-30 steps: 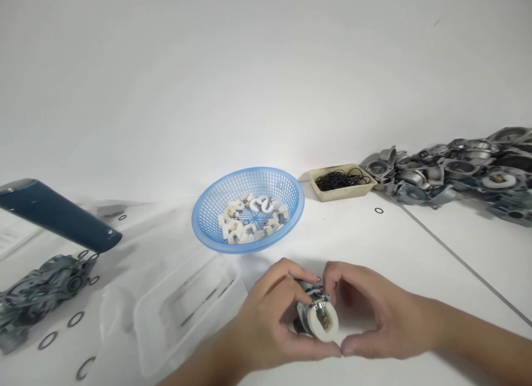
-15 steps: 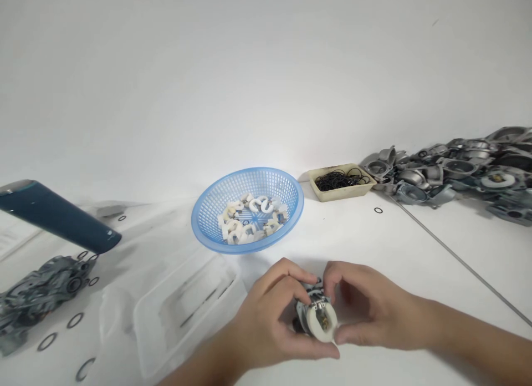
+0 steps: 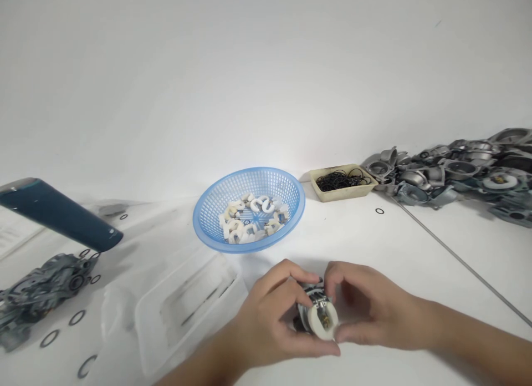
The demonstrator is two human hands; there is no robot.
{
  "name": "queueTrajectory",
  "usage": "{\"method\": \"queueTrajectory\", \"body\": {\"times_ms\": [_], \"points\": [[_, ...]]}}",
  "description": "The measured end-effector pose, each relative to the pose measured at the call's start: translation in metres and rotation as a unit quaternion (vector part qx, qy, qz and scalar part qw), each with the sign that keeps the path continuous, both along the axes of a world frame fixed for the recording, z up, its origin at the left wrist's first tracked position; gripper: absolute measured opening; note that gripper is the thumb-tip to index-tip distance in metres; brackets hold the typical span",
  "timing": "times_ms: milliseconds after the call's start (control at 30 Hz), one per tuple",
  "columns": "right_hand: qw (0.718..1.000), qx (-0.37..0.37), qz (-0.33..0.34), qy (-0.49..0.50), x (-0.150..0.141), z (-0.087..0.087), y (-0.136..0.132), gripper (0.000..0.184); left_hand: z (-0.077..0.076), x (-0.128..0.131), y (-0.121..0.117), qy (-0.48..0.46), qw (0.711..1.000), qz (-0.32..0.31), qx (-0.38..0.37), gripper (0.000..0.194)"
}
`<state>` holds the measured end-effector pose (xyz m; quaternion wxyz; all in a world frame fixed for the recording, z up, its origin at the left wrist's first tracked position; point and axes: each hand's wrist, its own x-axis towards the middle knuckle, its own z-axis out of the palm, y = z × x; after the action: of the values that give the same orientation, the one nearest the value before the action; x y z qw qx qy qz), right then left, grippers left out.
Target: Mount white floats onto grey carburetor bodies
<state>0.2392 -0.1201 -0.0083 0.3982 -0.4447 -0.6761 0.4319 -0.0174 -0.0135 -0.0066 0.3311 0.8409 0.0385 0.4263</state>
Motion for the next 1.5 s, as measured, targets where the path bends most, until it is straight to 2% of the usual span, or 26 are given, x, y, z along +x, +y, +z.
{"method": "queueTrajectory", "body": {"times_ms": [967, 1500], "points": [[0.999, 0.008, -0.016, -0.031, -0.0017, 0.0019, -0.0015, 0.053, 0.0034, -0.0002, 0.0001, 0.009, 0.999, -0.018, -0.024, 0.060], [1.000, 0.004, -0.017, -0.027, -0.0007, -0.0006, -0.0019, 0.049, -0.0033, -0.0003, 0.0011, -0.010, 1.000, -0.018, -0.022, 0.056]]}}
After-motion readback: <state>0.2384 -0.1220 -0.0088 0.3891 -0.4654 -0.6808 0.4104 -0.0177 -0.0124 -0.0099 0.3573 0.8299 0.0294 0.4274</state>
